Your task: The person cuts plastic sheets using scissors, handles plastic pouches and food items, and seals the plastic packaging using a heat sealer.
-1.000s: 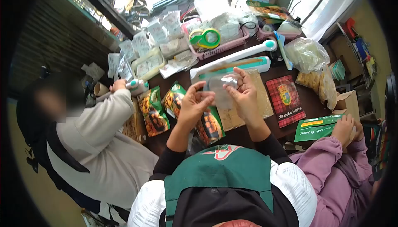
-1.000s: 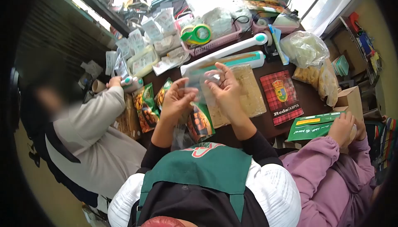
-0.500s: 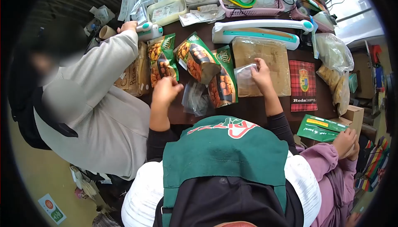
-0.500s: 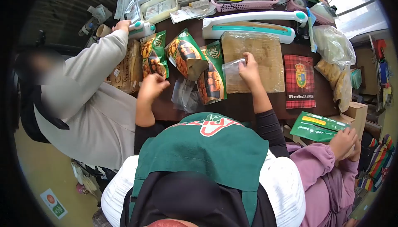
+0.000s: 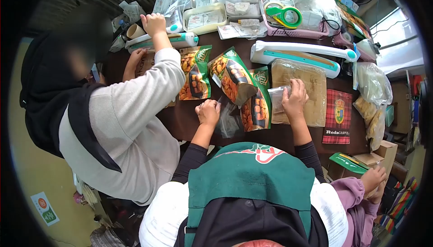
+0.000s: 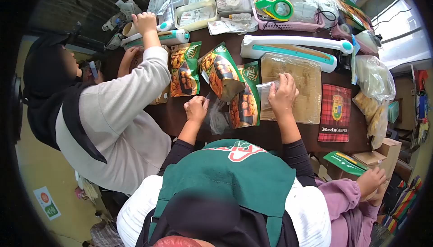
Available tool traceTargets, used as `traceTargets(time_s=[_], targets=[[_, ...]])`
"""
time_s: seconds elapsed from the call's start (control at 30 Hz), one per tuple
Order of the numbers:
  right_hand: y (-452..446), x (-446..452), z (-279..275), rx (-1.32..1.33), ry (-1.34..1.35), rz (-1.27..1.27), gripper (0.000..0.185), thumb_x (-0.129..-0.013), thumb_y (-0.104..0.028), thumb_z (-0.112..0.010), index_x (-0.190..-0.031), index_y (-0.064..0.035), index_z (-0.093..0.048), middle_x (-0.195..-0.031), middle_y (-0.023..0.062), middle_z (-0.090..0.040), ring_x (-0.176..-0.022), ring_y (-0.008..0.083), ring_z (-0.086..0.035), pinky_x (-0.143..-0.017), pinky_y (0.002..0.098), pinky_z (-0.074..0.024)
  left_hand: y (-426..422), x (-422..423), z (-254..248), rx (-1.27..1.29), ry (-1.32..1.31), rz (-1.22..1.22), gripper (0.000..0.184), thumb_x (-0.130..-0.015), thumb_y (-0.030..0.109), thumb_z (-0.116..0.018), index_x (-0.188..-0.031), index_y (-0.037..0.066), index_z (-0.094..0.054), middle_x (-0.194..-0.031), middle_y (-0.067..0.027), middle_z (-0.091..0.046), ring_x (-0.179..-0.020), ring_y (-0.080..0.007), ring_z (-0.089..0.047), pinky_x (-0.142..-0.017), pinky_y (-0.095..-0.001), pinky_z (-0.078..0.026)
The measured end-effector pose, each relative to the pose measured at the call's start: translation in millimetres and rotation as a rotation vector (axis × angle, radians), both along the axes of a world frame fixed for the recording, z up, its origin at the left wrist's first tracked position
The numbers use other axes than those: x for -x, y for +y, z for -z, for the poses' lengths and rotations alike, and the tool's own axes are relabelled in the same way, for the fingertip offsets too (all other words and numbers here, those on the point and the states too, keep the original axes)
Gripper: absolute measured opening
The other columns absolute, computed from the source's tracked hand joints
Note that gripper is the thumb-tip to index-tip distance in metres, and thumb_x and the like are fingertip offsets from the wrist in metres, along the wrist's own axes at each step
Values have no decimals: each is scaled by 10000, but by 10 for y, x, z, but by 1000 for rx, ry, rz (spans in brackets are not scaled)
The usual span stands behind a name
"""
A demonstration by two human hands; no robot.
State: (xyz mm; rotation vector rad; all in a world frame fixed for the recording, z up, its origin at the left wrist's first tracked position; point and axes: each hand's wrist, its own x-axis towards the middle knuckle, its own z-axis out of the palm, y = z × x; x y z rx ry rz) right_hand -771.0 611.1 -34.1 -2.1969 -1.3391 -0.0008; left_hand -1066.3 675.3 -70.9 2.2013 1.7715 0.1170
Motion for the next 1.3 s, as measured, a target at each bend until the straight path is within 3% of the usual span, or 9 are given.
traceTargets(time_s=[0.23,0.43,0.63,0.77,0.93,1.1,1.23,1.27,1.3], targets=[[97,115,-222,-73,4,-76,380,-764,-170,-605,-1122,-79,-515,-1183,101,-479,-1103,276,-466,-866,462,-333,-52,-58,-426,-245,78,69,300,-876,287,-505,-1089,114,-626,-1131,-75,-599,-973,-212,-585,-805,-395,-446],[119,177,-371,-269,120,-195,320,-797,-172,-608,-1080,-51,-521,-1024,101,-572,-940,251,-567,-771,383,-428,-209,-162,-1293,-295,-326,21,200,-858,156,-545,-997,39,-627,-870,-139,-652,-767,-303,-620,-695,-361,-492],[50,409,-1015,86,1652,-397,368,-920,-348,-493,-1130,-46,-474,-673,83,-605,-554,119,-586,-508,223,-460,-175,-358,-1635,-501,-582,168,139,-838,104,-581,-931,18,-637,-846,-147,-644,-753,-285,-620,-690,-358,-485],[14,552,-1215,191,2017,-414,468,-921,-414,-457,-1186,-30,-431,-715,124,-616,-559,129,-592,-453,196,-431,-224,-543,-1658,-564,-626,332,224,-754,68,-638,-977,55,-655,-978,-113,-627,-849,-271,-603,-721,-348,-490],[19,549,-1162,-65,1940,-321,367,-892,-252,-547,-1157,-6,-484,-1035,127,-580,-795,159,-623,-666,267,-537,-293,-587,-1626,-456,-626,629,319,-668,105,-671,-983,152,-667,-1131,-84,-545,-1079,-265,-490,-904,-390,-348],[27,527,-1059,-109,1855,-333,369,-815,-9,-599,-1162,11,-475,-1057,130,-580,-894,185,-618,-707,267,-521,-342,-642,-1541,-348,-718,630,343,-639,139,-689,-980,161,-662,-1228,-111,-463,-1173,-297,-402,-969,-429,-294],[36,543,-1188,-203,1753,-355,462,-802,32,-596,-1229,10,-422,-1070,148,-593,-877,199,-625,-704,255,-505,-279,-568,-1546,87,-1312,408,751,-633,168,-675,-1313,130,-361,-1355,-146,-284,-1230,-295,-323,-992,-425,-309],[40,546,-1217,-218,1725,-365,491,-798,35,-600,-1248,8,-406,-1074,152,-593,-875,199,-625,-705,256,-505,-279,-596,-1449,296,-1465,237,939,-649,184,-715,-1393,142,-144,-1390,-118,-232,-1256,-256,-290,-963,-398,-325],[42,541,-1235,-235,1695,-373,520,-794,39,-604,-1267,6,-391,-1078,156,-593,-874,198,-626,-707,258,-505,-220,-656,-1395,366,-1574,43,888,-721,181,-701,-1384,105,-114,-1367,-169,-263,-1223,-247,-344,-934,-384,-382]])
